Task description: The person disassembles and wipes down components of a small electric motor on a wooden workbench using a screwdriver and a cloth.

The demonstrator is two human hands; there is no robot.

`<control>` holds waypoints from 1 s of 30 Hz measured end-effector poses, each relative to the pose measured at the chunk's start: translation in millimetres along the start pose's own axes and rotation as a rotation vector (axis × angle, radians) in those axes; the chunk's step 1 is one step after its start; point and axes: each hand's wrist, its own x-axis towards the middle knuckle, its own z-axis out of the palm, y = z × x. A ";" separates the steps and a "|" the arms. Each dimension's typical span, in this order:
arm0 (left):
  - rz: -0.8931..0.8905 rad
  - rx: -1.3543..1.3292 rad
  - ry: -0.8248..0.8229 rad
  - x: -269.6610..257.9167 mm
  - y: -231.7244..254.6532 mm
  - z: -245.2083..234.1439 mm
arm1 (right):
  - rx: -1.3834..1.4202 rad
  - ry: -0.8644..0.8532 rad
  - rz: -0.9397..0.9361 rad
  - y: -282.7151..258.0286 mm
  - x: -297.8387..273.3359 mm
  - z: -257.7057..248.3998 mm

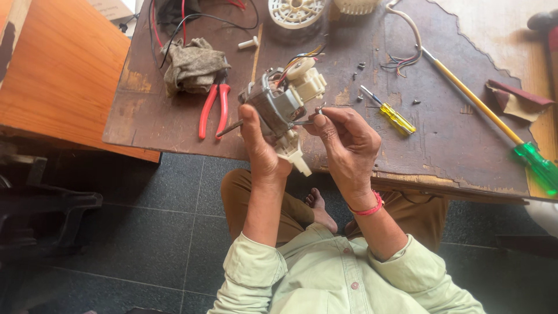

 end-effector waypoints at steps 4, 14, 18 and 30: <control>-0.029 -0.007 -0.048 -2.2 0.3 -0.1 | -0.006 0.000 -0.042 0.7 3.3 -3.7; -0.082 -0.033 -0.035 -0.1 -3.2 -2.0 | -0.106 0.018 -0.107 -4.9 3.1 -4.1; -0.057 -0.046 -0.137 -2.5 -1.8 -0.6 | -0.327 0.075 -0.195 -10.0 1.3 -4.2; 0.055 -0.046 0.033 -5.3 0.0 7.7 | -0.413 0.093 -0.220 -17.7 3.1 6.4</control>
